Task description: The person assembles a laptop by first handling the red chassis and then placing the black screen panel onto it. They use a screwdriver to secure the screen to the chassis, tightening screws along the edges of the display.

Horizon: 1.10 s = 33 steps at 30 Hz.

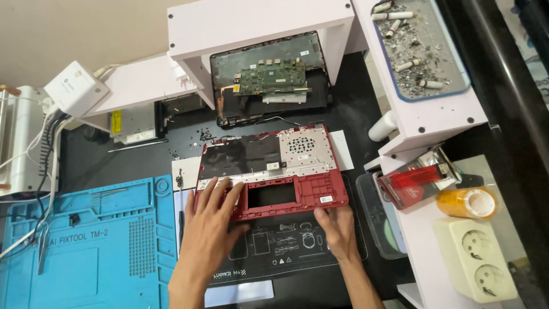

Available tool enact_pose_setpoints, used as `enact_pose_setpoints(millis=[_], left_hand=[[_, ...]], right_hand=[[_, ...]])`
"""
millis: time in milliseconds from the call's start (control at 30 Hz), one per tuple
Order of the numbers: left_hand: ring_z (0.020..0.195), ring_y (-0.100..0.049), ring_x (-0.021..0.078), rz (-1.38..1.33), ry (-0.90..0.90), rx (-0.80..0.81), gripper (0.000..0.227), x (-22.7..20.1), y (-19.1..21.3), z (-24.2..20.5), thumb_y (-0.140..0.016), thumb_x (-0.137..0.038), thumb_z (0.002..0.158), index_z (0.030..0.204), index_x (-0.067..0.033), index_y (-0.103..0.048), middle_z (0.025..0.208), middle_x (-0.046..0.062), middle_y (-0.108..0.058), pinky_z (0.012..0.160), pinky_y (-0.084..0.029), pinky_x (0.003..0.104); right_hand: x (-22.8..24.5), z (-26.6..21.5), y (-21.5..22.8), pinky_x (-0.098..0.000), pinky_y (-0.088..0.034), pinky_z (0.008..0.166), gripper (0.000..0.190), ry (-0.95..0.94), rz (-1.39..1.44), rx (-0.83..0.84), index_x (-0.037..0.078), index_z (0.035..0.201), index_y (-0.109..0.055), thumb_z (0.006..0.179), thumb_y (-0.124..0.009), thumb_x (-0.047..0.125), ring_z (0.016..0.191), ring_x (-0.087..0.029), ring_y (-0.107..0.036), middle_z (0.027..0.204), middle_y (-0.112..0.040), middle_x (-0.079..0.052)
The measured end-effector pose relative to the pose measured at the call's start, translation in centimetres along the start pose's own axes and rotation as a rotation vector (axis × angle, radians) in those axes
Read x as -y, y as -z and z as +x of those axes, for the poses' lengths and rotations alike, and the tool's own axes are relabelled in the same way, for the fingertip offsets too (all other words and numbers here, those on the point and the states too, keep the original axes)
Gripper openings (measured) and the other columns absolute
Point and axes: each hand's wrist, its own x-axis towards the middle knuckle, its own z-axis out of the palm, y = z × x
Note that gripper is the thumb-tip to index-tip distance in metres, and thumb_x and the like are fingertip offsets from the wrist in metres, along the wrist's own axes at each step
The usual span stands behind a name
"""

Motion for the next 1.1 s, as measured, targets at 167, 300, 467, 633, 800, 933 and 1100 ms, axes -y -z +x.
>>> enact_pose_setpoints(millis=[167,300,467,633,800,933,1100], left_hand=[[0.131,-0.055,0.0205,0.194,-0.068,-0.171,0.063,2.7,-1.1,-0.7,-0.070,-0.004,0.075,0.136,-0.0158,-0.060,0.136,0.002,-0.064,0.122,-0.024,0.053],[0.118,-0.065,0.0195,0.142,-0.132,-0.382,0.039,3.5,0.3,0.8,-0.068,-0.004,0.085,0.123,-0.0136,-0.070,0.123,0.003,-0.073,0.122,-0.030,0.050],[0.101,-0.068,0.0222,0.079,-0.129,-0.380,0.018,3.6,4.4,5.1,-0.069,-0.008,0.092,0.109,-0.0116,-0.072,0.102,0.003,-0.074,0.117,-0.036,0.050],[0.093,-0.066,0.0283,-0.037,-0.125,-0.331,0.011,5.1,7.1,9.7,-0.072,-0.017,0.097,0.102,-0.0077,-0.068,0.092,0.007,-0.073,0.115,-0.038,0.050],[0.096,-0.066,0.0320,-0.038,-0.255,-0.321,0.009,5.2,8.8,12.5,-0.068,-0.014,0.100,0.103,-0.0060,-0.067,0.094,0.010,-0.073,0.113,-0.034,0.055],[0.093,-0.066,0.0326,-0.004,-0.260,-0.308,0.008,4.1,9.4,12.0,-0.067,-0.014,0.101,0.103,-0.0053,-0.066,0.088,0.011,-0.070,0.114,-0.036,0.054],[0.096,-0.065,0.0306,0.066,-0.355,-0.407,0.007,2.4,9.0,9.3,-0.068,-0.014,0.099,0.102,-0.0071,-0.065,0.093,0.008,-0.069,0.106,-0.042,0.045]], right_hand=[[1.7,0.5,-1.1,-0.0404,-0.047,0.106,0.050,0.069,-0.096,0.059,-0.003,0.129,-0.063,0.087,-0.074,0.020,0.119,-0.028,-0.063,0.127,-0.067,-0.017],[3.7,1.0,-2.3,-0.0439,-0.045,0.110,0.061,0.201,-0.410,0.058,-0.001,0.136,-0.060,0.081,-0.077,0.021,0.130,-0.036,-0.059,0.138,-0.062,-0.021],[3.3,0.7,-3.8,-0.0512,-0.038,0.114,0.062,0.238,-0.670,0.139,0.007,0.137,-0.064,0.081,-0.079,0.029,0.143,-0.039,-0.045,0.148,-0.056,-0.017],[2.0,0.5,-4.2,-0.0566,-0.032,0.116,0.056,0.282,-0.882,0.210,0.016,0.131,-0.070,0.080,-0.080,0.036,0.148,-0.038,-0.036,0.151,-0.054,-0.009],[2.0,0.5,-4.2,-0.0567,-0.030,0.118,0.056,0.251,-0.888,0.220,0.017,0.132,-0.071,0.081,-0.080,0.038,0.149,-0.036,-0.035,0.152,-0.053,-0.007],[1.9,0.5,-4.2,-0.0569,-0.029,0.118,0.056,0.252,-0.897,0.225,0.017,0.131,-0.071,0.080,-0.080,0.038,0.148,-0.036,-0.034,0.152,-0.053,-0.007],[1.9,0.6,-4.3,-0.0561,-0.029,0.117,0.056,0.248,-0.915,0.224,0.017,0.131,-0.070,0.080,-0.080,0.039,0.148,-0.036,-0.034,0.151,-0.053,-0.006]])
